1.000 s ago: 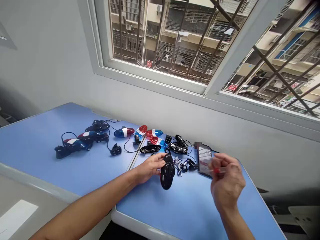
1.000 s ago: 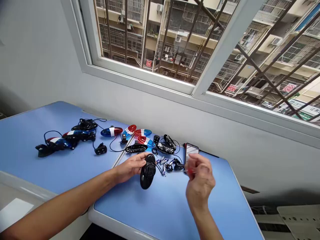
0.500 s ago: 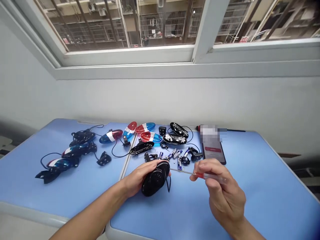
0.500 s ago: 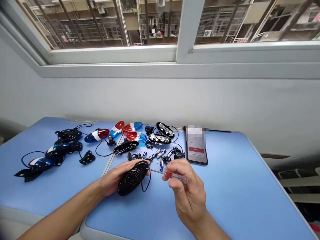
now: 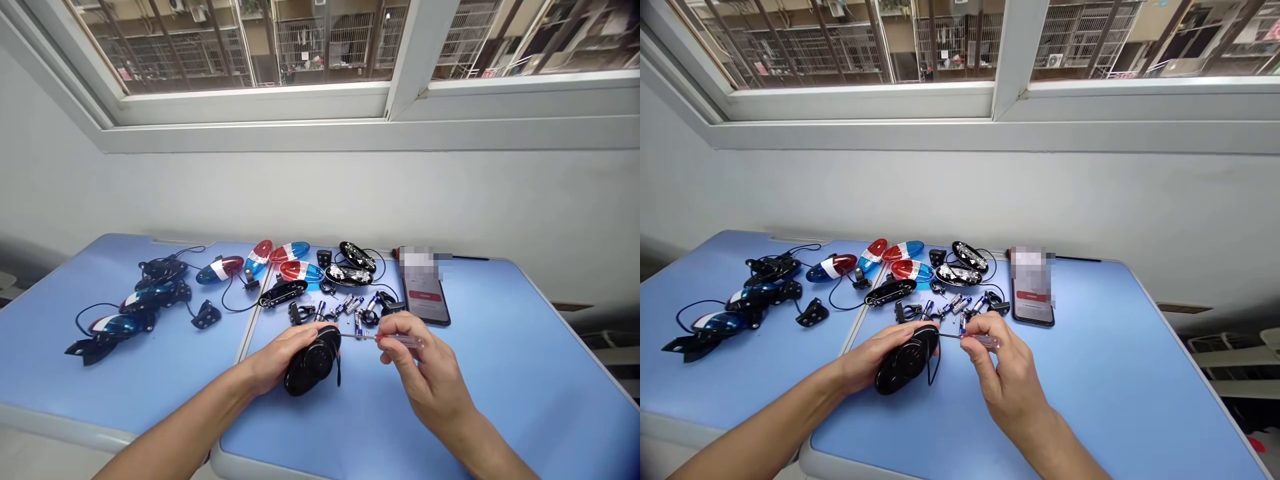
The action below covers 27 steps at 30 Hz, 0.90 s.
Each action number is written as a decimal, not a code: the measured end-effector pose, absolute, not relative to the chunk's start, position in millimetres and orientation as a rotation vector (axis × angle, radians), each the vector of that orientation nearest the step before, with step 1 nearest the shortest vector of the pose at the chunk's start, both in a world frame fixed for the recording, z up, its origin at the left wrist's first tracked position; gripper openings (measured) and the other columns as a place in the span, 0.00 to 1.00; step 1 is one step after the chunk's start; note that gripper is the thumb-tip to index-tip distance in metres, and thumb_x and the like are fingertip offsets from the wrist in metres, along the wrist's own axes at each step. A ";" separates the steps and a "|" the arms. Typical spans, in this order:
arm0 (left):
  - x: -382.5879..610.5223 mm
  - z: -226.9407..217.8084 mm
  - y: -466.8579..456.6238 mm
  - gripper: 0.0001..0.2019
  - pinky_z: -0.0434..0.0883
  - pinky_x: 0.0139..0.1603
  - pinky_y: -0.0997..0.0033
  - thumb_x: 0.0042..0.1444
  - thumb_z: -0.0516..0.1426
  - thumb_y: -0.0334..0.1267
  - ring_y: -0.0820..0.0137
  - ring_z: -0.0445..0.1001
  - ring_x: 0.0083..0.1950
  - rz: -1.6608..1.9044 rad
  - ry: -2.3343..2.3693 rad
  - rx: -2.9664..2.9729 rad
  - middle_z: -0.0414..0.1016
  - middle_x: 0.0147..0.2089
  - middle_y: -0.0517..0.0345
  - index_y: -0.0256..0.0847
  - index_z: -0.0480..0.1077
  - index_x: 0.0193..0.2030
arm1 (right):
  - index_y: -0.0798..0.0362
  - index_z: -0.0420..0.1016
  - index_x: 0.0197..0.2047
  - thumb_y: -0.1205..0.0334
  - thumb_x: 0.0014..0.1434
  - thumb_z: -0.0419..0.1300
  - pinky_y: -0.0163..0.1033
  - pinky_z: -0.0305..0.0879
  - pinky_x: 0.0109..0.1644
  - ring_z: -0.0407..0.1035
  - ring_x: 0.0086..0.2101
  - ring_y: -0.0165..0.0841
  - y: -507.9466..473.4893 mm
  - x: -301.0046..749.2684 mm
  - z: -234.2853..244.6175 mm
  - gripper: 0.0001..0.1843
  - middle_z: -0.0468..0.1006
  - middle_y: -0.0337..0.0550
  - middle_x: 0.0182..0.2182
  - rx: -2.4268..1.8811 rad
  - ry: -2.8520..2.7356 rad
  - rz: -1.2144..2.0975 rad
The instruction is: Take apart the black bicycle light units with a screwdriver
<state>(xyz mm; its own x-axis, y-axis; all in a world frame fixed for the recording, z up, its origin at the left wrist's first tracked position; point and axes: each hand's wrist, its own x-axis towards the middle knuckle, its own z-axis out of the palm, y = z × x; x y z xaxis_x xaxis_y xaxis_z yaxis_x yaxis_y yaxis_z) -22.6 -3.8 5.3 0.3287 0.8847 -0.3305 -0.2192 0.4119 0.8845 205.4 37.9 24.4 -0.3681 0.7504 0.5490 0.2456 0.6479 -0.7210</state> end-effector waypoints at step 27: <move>-18.9 1.3 -6.6 0.31 0.63 0.55 0.60 0.56 0.59 0.58 0.56 0.71 0.51 0.851 1.098 0.881 0.79 0.47 0.48 0.38 0.72 0.60 | 0.49 0.62 0.41 0.72 0.67 0.49 0.34 0.65 0.31 0.66 0.29 0.30 47.9 214.2 31.7 0.08 0.69 0.39 0.31 -0.687 -2.097 0.533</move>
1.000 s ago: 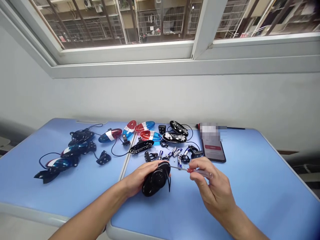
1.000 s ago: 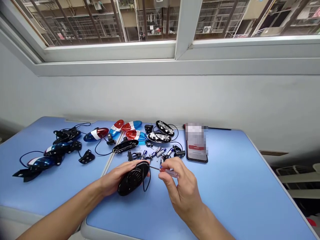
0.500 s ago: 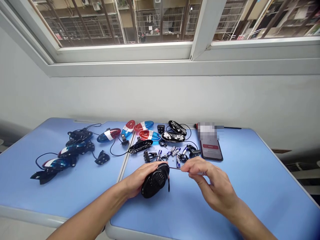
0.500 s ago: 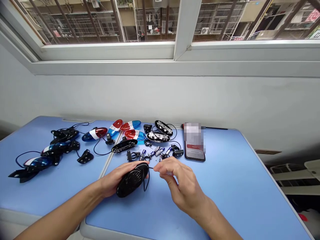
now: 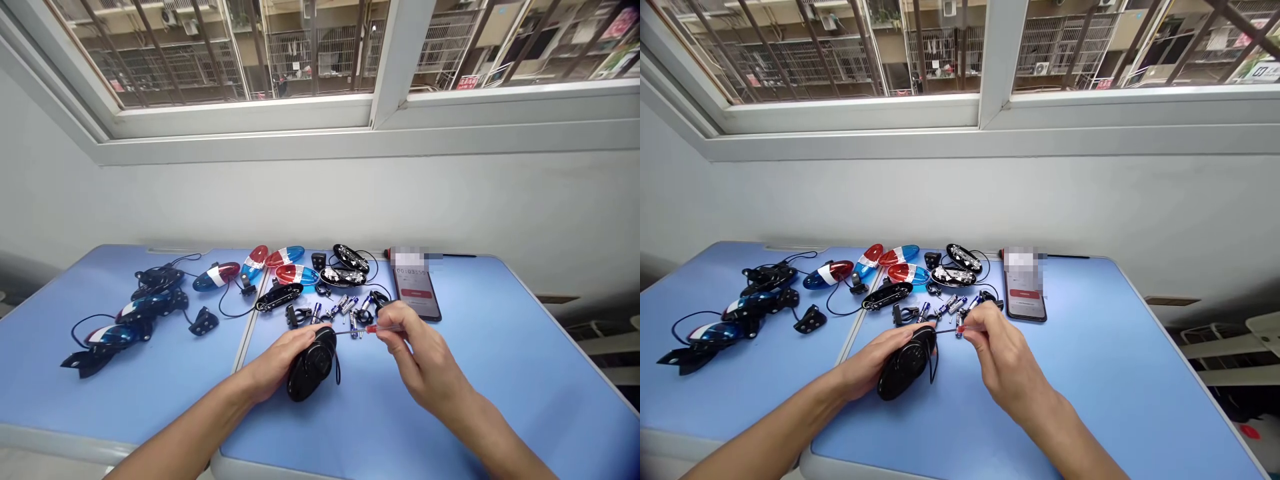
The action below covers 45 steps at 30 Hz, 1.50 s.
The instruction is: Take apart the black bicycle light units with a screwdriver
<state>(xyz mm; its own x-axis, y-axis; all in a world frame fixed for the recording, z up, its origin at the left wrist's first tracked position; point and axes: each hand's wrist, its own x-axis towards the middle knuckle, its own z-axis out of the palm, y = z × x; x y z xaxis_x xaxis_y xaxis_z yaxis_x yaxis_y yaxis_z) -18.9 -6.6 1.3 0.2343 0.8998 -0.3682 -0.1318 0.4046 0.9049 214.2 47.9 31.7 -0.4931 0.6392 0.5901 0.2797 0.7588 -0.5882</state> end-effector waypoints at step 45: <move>-10.2 9.4 -11.1 0.24 0.67 0.44 0.67 0.54 0.63 0.54 0.64 0.74 0.39 0.815 1.001 0.713 0.81 0.42 0.51 0.39 0.77 0.52 | 0.44 0.78 0.50 0.67 0.61 0.62 0.40 0.76 0.36 0.75 0.32 0.32 45.9 209.9 29.5 0.14 0.81 0.42 0.39 -0.831 -1.491 0.912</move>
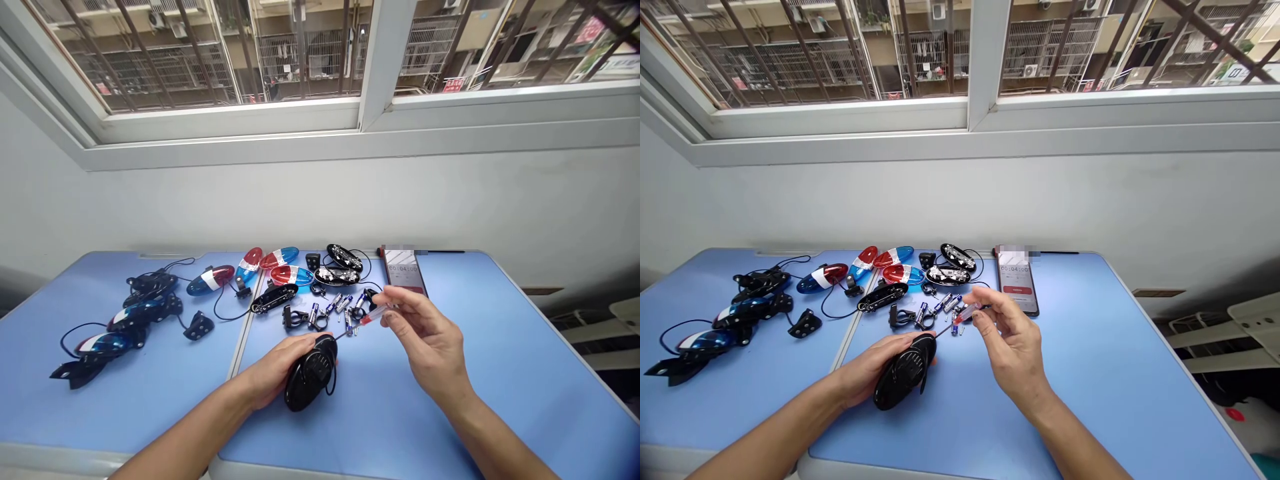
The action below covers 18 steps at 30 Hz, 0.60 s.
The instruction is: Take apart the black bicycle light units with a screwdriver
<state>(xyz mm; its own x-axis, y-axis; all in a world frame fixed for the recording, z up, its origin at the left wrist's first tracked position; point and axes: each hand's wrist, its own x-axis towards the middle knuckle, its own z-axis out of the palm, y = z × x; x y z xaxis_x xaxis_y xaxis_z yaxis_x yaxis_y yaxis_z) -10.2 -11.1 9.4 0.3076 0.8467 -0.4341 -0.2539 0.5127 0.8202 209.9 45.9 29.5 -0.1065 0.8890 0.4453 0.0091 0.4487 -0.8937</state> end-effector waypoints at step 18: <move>-10.6 10.5 -10.8 0.22 0.68 0.43 0.68 0.55 0.62 0.52 0.65 0.75 0.38 0.807 0.997 0.739 0.80 0.42 0.50 0.39 0.77 0.50 | 0.50 0.78 0.31 0.62 0.61 0.64 0.41 0.80 0.37 0.80 0.35 0.36 49.9 208.4 32.8 0.06 0.84 0.46 0.41 -0.627 -1.473 1.047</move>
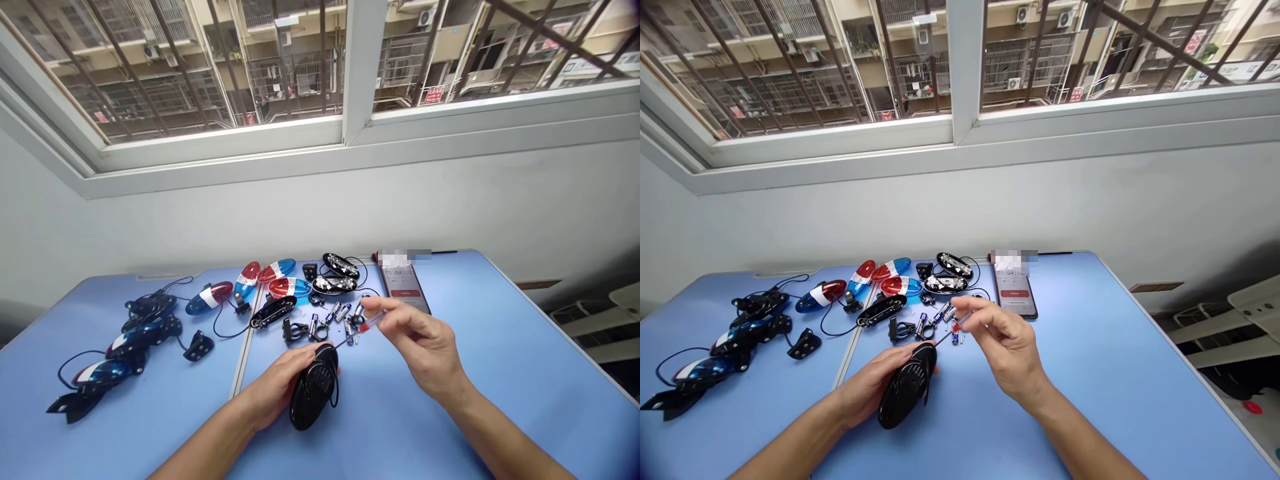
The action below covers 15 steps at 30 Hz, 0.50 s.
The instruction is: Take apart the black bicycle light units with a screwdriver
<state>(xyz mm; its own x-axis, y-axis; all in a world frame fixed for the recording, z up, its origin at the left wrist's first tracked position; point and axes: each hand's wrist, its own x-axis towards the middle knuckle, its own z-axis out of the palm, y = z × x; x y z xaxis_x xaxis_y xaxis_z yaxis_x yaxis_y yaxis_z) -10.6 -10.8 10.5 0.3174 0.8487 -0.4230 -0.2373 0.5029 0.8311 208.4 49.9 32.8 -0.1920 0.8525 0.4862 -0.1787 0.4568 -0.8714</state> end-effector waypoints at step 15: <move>-8.9 9.6 -12.6 0.25 0.68 0.44 0.68 0.53 0.65 0.53 0.64 0.75 0.40 0.832 1.029 0.699 0.81 0.40 0.51 0.40 0.76 0.53 | 0.49 0.82 0.36 0.58 0.59 0.65 0.34 0.75 0.25 0.74 0.25 0.29 51.4 202.2 26.1 0.05 0.81 0.43 0.34 -0.814 -1.409 0.942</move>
<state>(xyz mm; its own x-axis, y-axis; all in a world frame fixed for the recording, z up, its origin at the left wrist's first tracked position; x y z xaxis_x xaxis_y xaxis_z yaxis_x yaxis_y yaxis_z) -8.9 -12.6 9.6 0.2764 0.8515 -0.4456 -0.2569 0.5122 0.8195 202.2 51.4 26.1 -0.0599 0.9006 0.4305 -0.0543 0.4276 -0.9023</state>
